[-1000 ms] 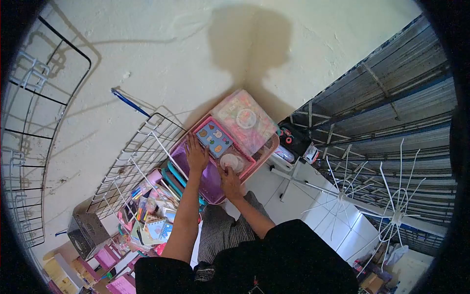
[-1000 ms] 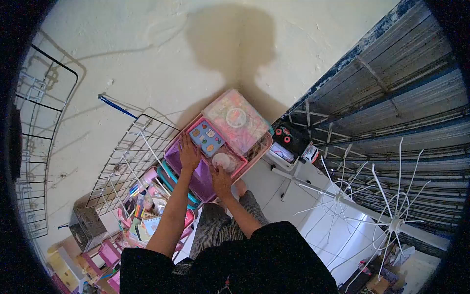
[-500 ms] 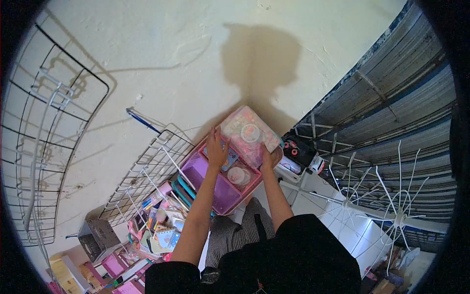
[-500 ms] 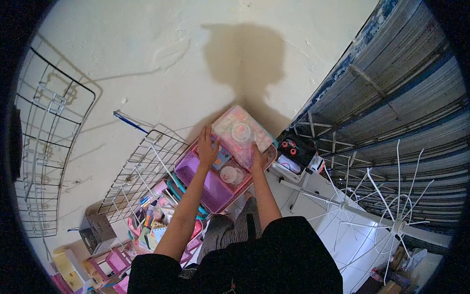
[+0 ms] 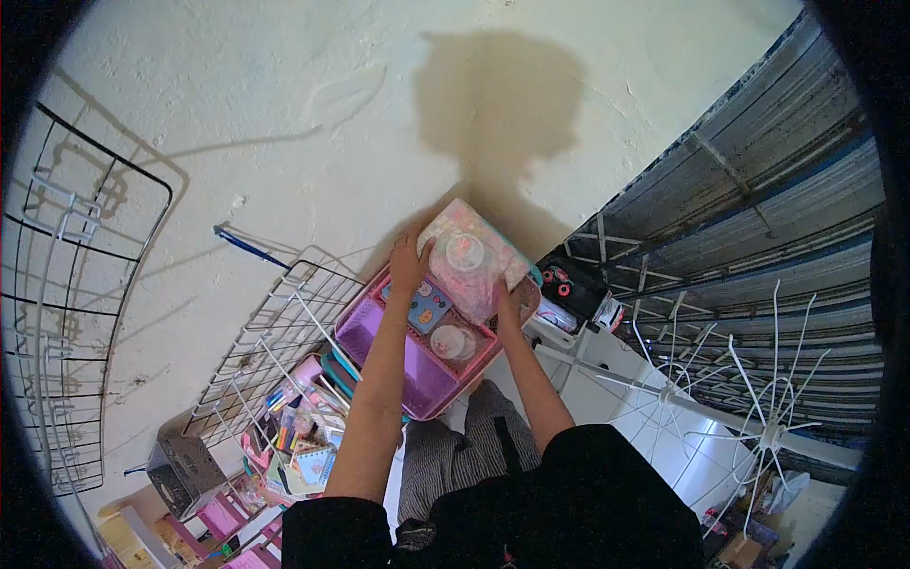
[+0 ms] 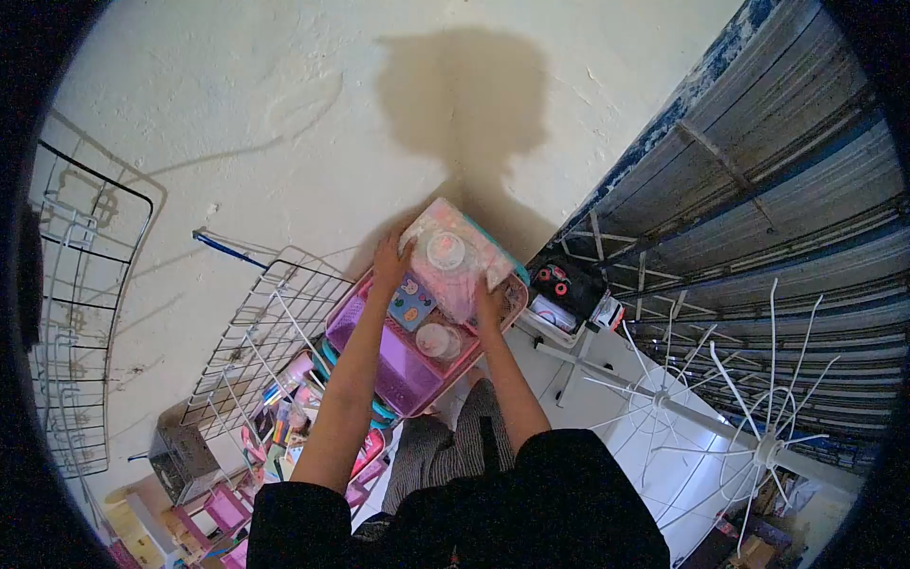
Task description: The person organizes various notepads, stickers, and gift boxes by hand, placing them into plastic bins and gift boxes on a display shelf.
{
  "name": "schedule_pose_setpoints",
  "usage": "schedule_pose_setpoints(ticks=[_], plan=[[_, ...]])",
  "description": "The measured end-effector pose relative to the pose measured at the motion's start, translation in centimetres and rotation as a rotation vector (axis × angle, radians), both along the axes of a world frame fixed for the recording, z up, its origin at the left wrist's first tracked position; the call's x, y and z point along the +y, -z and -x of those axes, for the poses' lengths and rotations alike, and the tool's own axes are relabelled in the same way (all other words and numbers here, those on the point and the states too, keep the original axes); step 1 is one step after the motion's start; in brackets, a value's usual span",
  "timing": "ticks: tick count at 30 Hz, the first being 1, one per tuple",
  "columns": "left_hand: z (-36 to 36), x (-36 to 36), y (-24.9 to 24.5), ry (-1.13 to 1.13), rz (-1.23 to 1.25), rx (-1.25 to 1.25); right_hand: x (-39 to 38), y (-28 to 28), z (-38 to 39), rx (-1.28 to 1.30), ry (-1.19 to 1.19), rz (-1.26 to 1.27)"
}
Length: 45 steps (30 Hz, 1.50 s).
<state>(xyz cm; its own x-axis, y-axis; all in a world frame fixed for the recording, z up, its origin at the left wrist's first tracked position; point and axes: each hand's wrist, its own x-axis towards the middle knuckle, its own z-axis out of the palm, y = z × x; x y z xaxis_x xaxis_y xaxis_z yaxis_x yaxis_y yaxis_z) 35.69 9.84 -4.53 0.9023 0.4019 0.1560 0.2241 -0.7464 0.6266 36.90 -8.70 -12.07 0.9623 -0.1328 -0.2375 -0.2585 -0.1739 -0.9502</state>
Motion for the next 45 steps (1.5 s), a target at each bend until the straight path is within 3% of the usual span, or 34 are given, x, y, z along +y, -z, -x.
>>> schedule_pose_setpoints(ticks=[1, 3, 4, 5, 6, 7, 8, 10, 17, 19, 21, 23, 25, 29, 31, 32, 34, 36, 38, 43, 44, 45], plan=[[0.4, -0.2, 0.2, -0.003, 0.001, 0.005, -0.8, -0.6, 0.7, 0.005, -0.003, 0.001], [1.5, -0.6, 0.4, -0.141, -0.174, -0.227, -2.2, -2.8, 3.0, -0.311, 0.001, -0.158], [2.5, -1.0, 0.3, -0.147, -0.179, -0.224, -2.2, -6.5, 4.4, -0.387, 0.018, -0.004], [3.9, -1.8, 0.0, -0.284, -0.141, -0.23, -2.5, -6.0, 5.8, -0.384, 0.013, -0.009], [5.6, -2.8, 0.0, -0.423, -0.102, -0.235, -3.1, -5.1, 7.4, -0.324, -0.231, 0.107], [7.5, -4.1, 0.3, -0.39, -0.065, -0.165, -3.2, -4.8, 8.4, -0.262, -0.474, 0.222], [9.4, -5.5, 0.6, -0.356, -0.029, -0.098, -2.8, -5.1, 8.9, -0.264, -0.48, 0.215], [12.2, -8.1, 0.7, -0.238, -0.111, 0.268, -1.5, -5.7, 10.0, -0.571, -0.781, 0.722], [14.3, -10.9, 3.6, -0.216, -0.053, 0.33, -1.2, -3.4, 10.2, -0.466, -0.894, 0.987], [14.4, -11.1, 3.0, -0.19, -0.02, 0.353, -2.3, -4.1, 9.2, -0.656, -0.58, 0.594], [14.7, -11.1, 2.5, -0.178, 0.011, 0.389, -0.9, -6.2, 7.4, -0.571, -0.057, 0.24], [14.9, -10.9, 2.0, -0.088, 0.002, 0.364, -2.1, -1.6, 2.9, -0.337, 0.03, 0.096], [14.9, -10.4, 2.2, -0.08, 0.002, 0.373, -1.1, -2.7, 0.9, 0.112, 0.04, -0.579], [15.8, -10.7, 3.6, -0.084, -0.001, 0.278, 0.7, -6.4, 2.0, 0.35, -0.076, -0.622], [16.9, -11.2, 1.9, -0.111, 0.019, 0.221, 0.1, -3.5, 0.9, 0.303, -0.026, -0.342], [17.3, -11.6, 1.1, -0.137, 0.024, 0.217, -0.3, -1.5, 0.1, 0.34, 0.019, -0.432], [18.3, -12.3, 0.1, -0.114, 0.004, 0.141, -3.9, 5.3, -3.2, -0.242, -0.301, 0.608], [19.9, -13.2, -3.0, 0.023, 0.161, -0.039, -2.1, 1.2, 1.6, -0.442, 0.095, 0.271], [21.5, -13.6, -11.5, 0.226, 0.551, -0.204, 0.7, -2.8, 5.5, -0.468, 0.048, 0.204], [25.4, -15.8, -26.7, 0.921, 0.641, -0.696, 3.5, -13.3, 15.6, -0.537, -0.035, 0.065], [26.4, -16.3, -29.4, 1.018, 0.63, -0.826, 4.3, -16.6, 17.3, -0.684, -0.022, 0.013], [27.8, -17.4, -31.0, 1.119, 0.679, -0.786, 4.9, -18.6, 18.5, -0.83, -0.008, -0.04]])
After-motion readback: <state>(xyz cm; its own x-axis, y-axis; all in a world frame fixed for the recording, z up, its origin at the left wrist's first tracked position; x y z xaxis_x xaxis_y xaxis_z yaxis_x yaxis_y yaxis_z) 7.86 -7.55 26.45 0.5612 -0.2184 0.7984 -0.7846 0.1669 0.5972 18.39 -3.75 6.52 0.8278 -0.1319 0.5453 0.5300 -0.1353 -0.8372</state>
